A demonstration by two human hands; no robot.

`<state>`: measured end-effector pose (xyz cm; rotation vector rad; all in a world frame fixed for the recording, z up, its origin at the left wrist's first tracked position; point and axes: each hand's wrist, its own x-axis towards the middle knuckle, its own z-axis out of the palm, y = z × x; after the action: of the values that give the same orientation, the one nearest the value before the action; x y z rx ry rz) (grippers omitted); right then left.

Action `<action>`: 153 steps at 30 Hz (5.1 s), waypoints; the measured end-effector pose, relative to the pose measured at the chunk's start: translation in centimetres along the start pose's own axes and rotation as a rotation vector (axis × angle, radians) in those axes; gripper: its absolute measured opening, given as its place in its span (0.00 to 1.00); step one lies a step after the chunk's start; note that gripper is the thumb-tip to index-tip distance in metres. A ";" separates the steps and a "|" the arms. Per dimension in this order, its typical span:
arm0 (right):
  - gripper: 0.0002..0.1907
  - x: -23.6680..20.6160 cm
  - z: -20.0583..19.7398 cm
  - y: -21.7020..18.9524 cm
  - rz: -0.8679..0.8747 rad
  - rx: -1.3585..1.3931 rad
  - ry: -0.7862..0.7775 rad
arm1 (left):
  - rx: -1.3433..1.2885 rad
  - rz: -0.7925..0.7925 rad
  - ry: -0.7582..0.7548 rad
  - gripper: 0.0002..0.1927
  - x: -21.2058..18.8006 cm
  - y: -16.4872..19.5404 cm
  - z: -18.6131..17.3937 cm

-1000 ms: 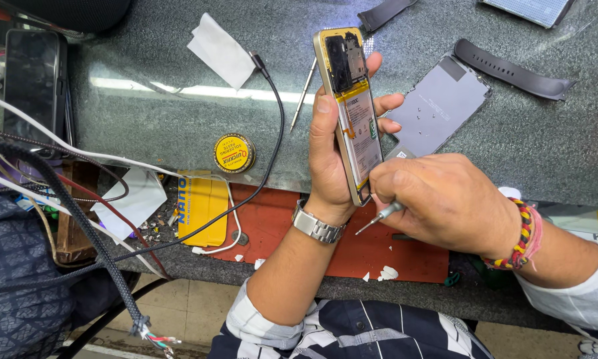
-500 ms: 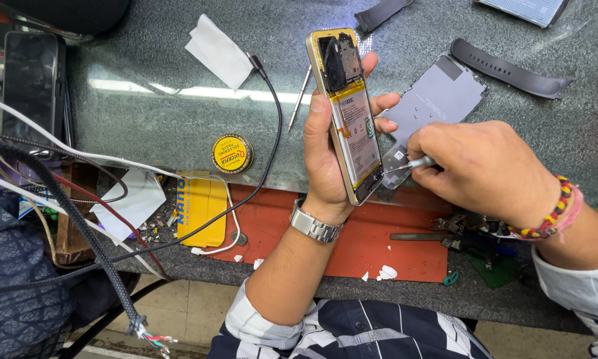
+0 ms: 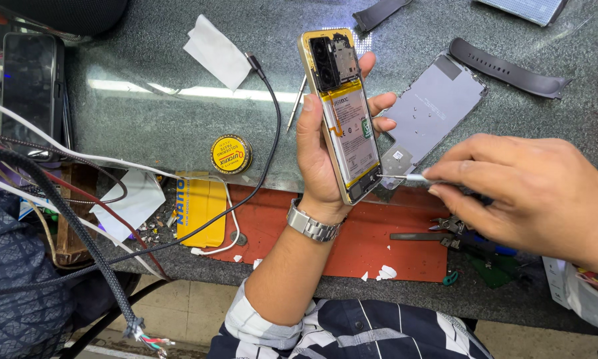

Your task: The person uses a screwdriver to remove screws from the internal frame of a disassembled smartphone. They then use a metal spudger to pry and lift a metal bracket from the camera module area. The person continues to unscrew and adjust internal components throughout the clip.

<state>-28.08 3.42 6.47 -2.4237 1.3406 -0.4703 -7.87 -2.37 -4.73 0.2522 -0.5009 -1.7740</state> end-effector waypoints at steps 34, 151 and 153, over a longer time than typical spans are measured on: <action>0.20 0.9 -0.3 -0.4 0.094 -0.103 -0.213 | 0.014 -0.003 -0.017 0.34 -0.1 -0.2 -0.1; 0.17 2.1 4.5 -1.0 -0.040 0.163 0.082 | -0.028 -0.015 -0.016 0.35 0.0 -0.1 -0.2; 0.18 2.2 4.9 -1.0 -0.026 0.185 0.099 | -0.038 -0.018 -0.017 0.35 -0.1 -0.1 -0.2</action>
<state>-24.13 2.69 2.84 -2.2952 1.2459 -0.6965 -7.81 -2.33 -4.97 0.2154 -0.4783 -1.8024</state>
